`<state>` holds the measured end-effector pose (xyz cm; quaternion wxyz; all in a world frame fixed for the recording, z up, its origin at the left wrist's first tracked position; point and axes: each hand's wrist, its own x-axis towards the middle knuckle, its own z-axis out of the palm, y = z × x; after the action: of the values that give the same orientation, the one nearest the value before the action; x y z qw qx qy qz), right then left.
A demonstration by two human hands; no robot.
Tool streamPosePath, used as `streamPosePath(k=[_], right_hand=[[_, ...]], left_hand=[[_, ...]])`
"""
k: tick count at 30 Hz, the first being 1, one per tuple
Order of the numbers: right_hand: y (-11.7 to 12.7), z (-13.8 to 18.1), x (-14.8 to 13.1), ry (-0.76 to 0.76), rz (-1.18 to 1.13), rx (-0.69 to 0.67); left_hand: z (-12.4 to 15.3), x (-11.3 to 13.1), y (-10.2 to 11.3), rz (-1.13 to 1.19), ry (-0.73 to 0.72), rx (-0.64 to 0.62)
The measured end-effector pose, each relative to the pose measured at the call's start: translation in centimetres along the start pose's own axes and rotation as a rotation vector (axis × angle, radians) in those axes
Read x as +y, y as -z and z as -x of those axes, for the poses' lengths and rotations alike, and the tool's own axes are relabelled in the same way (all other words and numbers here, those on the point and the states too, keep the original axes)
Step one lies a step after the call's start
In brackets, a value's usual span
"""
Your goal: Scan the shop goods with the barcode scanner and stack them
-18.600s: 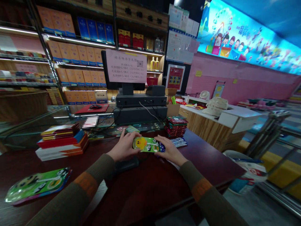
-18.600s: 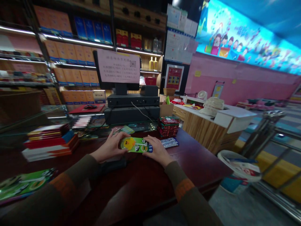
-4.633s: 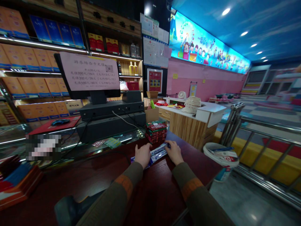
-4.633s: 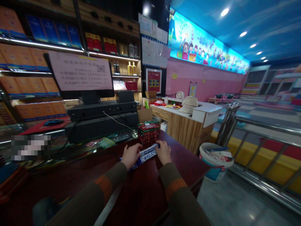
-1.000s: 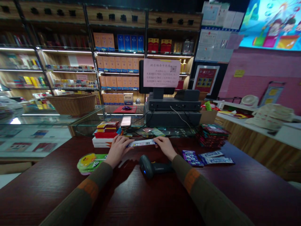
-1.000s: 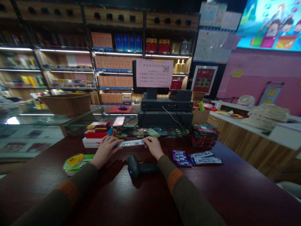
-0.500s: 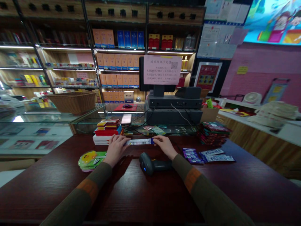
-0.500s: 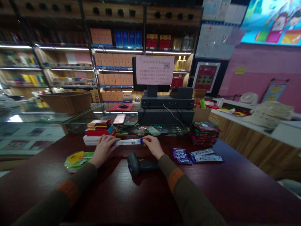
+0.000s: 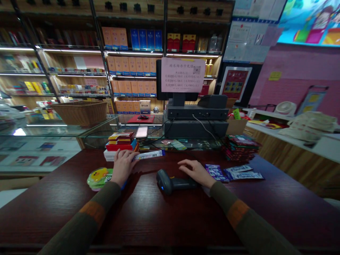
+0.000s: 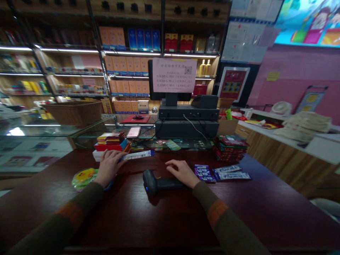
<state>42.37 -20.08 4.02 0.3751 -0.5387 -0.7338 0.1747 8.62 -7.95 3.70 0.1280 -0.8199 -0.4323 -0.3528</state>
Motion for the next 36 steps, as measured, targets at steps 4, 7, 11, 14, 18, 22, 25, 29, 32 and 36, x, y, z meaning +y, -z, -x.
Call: streamPosePath(k=[4,7,11,14,18,22,25,29,32,36], right_hand=[[0.1,1.1,-1.2,0.115,0.142,-0.137],[-0.5,1.7,-1.6,0.147,0.191,-0.210],[-1.3,2.0,-1.6,0.191,0.268,-0.248],[-1.6,2.0,-1.5,0.232,0.287,-0.270],[-1.5,2.0,-1.6,0.230,0.282,-0.249],[-1.1,1.5,-2.3,0.208,0.283,-0.176],[-0.9,0.6,-3.0,0.211,0.297,-0.123],[-1.0,-0.7,-3.9,0.237,0.299,-0.100],[-1.3,-1.3,-4.3,0.242,0.299,-0.108],[-1.5,-1.7,-4.9,0.233,0.297,-0.109]], left_hand=[[0.1,-0.1,-0.1,-0.023,0.015,0.008],[0.2,-0.1,0.0,-0.061,0.022,0.000],[0.3,-0.3,0.3,-0.098,0.023,-0.022],[0.4,-0.5,0.6,-0.129,0.036,-0.033],[0.5,-0.7,0.9,-0.146,0.044,-0.033],[0.6,-0.6,1.1,-0.138,0.050,-0.020],[0.4,-0.4,1.2,-0.144,0.051,-0.009],[0.1,-0.4,1.3,-0.158,0.054,0.015],[0.1,-0.6,1.3,-0.160,0.048,0.033],[0.3,-1.0,1.3,-0.168,0.048,0.047]])
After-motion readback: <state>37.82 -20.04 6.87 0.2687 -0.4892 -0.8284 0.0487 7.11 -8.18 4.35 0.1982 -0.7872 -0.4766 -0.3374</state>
